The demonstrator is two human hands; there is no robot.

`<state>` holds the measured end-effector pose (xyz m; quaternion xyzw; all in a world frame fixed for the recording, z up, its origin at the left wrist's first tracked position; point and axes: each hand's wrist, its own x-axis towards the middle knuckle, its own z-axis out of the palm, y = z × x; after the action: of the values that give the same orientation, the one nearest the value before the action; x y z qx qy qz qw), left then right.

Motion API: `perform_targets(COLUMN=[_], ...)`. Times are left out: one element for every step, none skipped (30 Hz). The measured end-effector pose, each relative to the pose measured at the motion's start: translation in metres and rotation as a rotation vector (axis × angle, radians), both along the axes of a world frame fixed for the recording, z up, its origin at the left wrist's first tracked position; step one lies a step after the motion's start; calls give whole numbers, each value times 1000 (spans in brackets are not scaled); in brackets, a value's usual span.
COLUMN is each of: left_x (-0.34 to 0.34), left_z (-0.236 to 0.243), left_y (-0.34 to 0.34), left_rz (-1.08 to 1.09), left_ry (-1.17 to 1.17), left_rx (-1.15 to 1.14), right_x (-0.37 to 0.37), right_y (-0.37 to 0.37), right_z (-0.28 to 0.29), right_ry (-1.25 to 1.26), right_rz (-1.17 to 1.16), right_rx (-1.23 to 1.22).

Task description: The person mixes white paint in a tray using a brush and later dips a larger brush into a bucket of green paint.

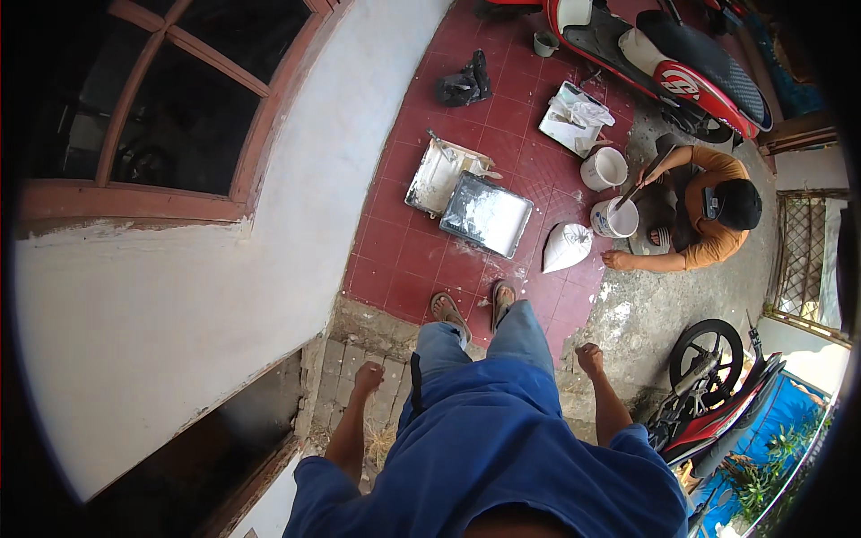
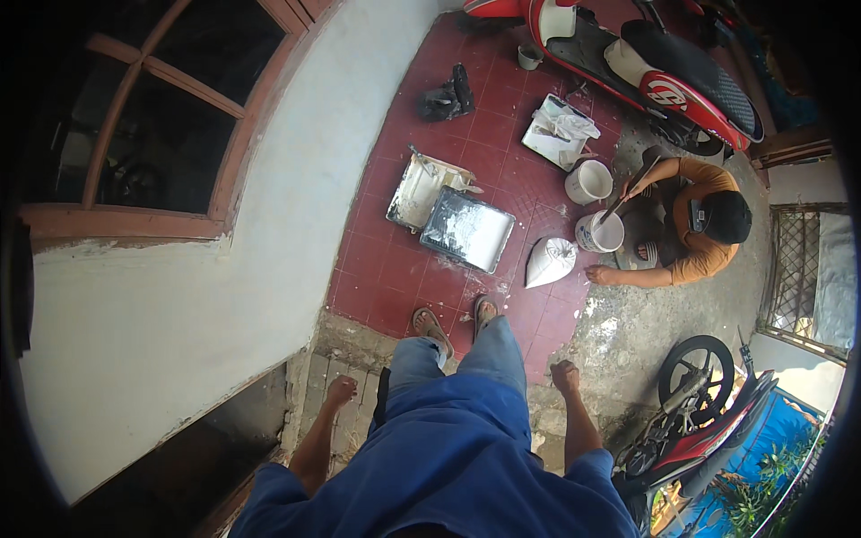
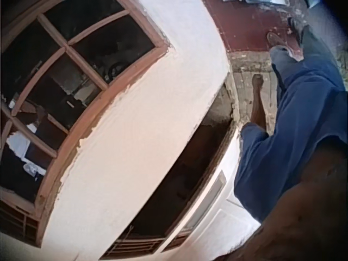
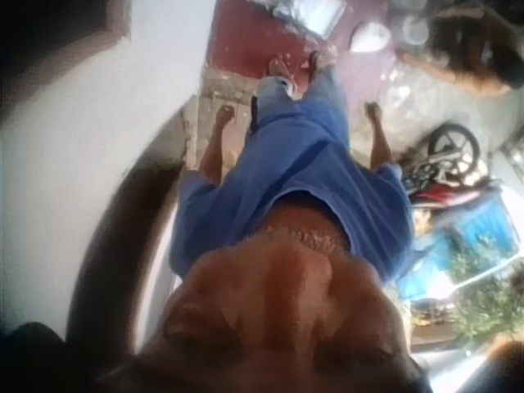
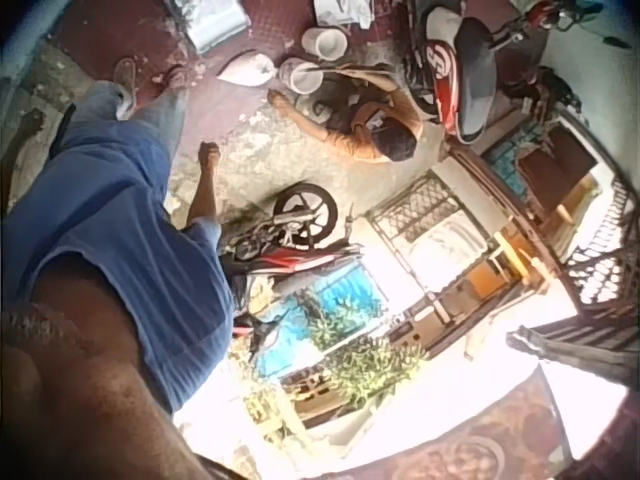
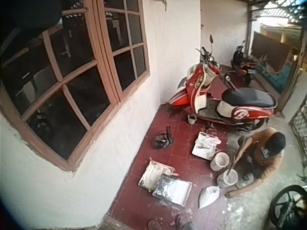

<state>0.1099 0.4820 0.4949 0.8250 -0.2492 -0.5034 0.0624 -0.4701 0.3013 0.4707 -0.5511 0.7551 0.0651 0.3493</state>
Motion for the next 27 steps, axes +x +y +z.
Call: perform_targets(left_x=[-3,2,5,6,9,14,29,42,64,81,82,77,77,95,103,111,129,148,166,188,211,237,229,248,269,294,297], left_z=[19,33,40,46,46,43,43,36,31,29,30,36,40,38,38,35,35,30,25,25,24,15,25,27,28,35,38], left_y=[-30,-52,-72,-87,-93,-98,-88,-83,-71,-65,-76,-91,-100,-102,-110,-120,-125,-137,-146,-153,-162,-184,-216,-238,-255,-272,-300], left_rz=[270,263,357,449,443,402,378,370,67,-241,-260,-193,-125,21,6,56,110,-8,-27,-156,-284,-173,-21,-36,-45,-31,-33], left_ry=[122,120,143,168,162,121,51,44,-97,-225,-207,-145,-93,26,38,85,118,107,113,53,-6,-22,23,39,52,12,20], left_rx=[-33,-29,-65,-100,-101,-125,-136,-130,-146,-153,-156,-39,85,121,121,133,151,190,195,123,47,37,50,-39,-127,-156,-189], right_x=[8,22,33,41,51,65,93,105,123,135,134,129,126,132,134,134,145,155,166,186,207,230,234,253,272,308,318], right_y=[9,11,9,4,-5,-12,-28,-41,-53,-62,-72,-78,-79,-85,-90,-94,-93,-92,-88,-88,-91,-99,-85,-82,-82,-98,-90], right_z=[1,-1,-2,-3,-7,-11,2,1,0,-2,-6,-11,-18,-25,-31,-35,-38,-40,-40,-35,-32,-32,-29,-29,-28,-17,-16], right_ry=[11,-44,-97,-96,-151,-204,-220,-184,-159,-170,-193,-207,-191,-225,-247,-233,-210,-183,-175,-145,-116,-93,-52,9,66,-11,115], right_rz=[-14,35,83,75,11,-63,112,46,-14,-24,-47,-74,-95,-161,-234,-252,-273,-294,-313,-314,-314,-292,-321,-270,-212,-260,-148], right_rx=[11,-19,-55,-57,81,225,212,191,166,170,161,152,155,118,83,79,14,-52,-51,0,50,45,62,67,73,271,164])
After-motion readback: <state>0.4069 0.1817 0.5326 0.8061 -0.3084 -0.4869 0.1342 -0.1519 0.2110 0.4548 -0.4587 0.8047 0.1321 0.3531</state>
